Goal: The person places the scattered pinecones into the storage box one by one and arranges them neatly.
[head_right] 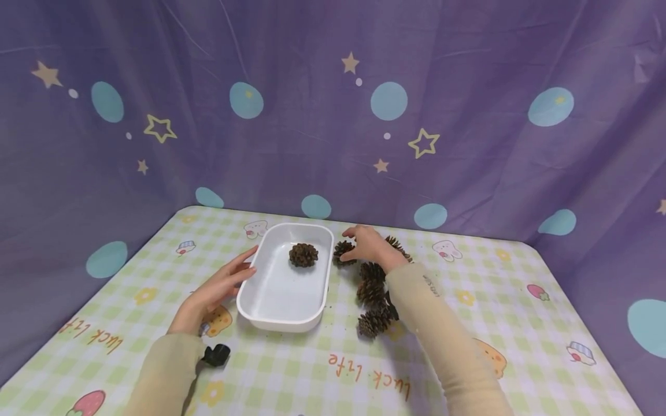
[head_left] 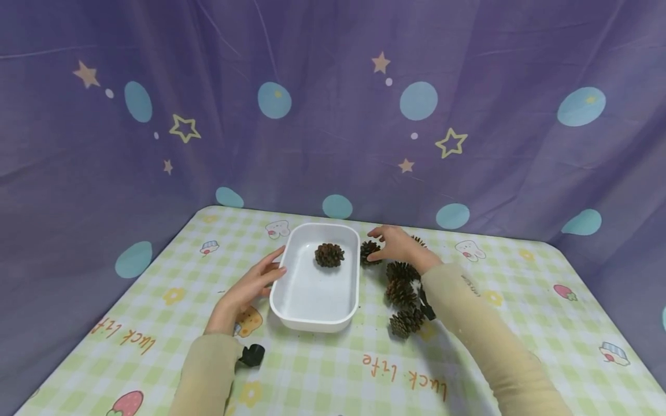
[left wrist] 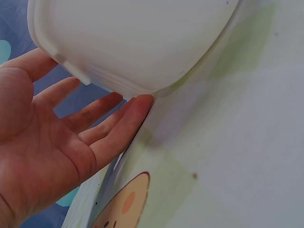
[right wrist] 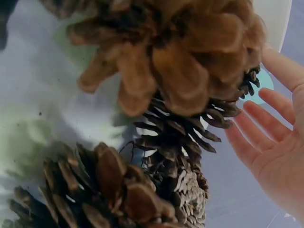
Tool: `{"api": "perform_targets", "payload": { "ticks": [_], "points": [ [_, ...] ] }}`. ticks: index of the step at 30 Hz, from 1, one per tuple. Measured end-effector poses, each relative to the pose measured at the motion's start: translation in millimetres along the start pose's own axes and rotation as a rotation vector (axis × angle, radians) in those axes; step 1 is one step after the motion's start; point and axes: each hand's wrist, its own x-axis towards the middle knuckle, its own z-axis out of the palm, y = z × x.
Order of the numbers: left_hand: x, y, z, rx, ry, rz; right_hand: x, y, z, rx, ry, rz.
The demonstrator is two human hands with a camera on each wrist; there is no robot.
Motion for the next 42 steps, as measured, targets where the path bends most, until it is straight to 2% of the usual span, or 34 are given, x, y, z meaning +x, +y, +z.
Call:
{"api": "perform_targets", "payload": {
  "ticks": [7, 25, 36, 42],
  "points": [
    [-0.9, -0.7, 0.3, 0.001, 0.004, -0.001, 4.3, -0.8, 7.6, -0.018, 0.008, -0.009],
    [-1.5, -0.7, 0.0, 0.003, 0.006, 0.003, 5.7, -2.0, 11.5, -0.043, 0.024, -0.028],
    [-1.8, -0.3, 0.8, 0.003, 0.013, -0.007, 4.1, -1.9, 5.5, -0.055, 0.027, 0.001],
    [-1.5, 0.1, 0.3, 0.003, 0.007, 0.002, 4.0, -1.0, -2.8, -0.072, 0.048, -0.024]
  ]
}}
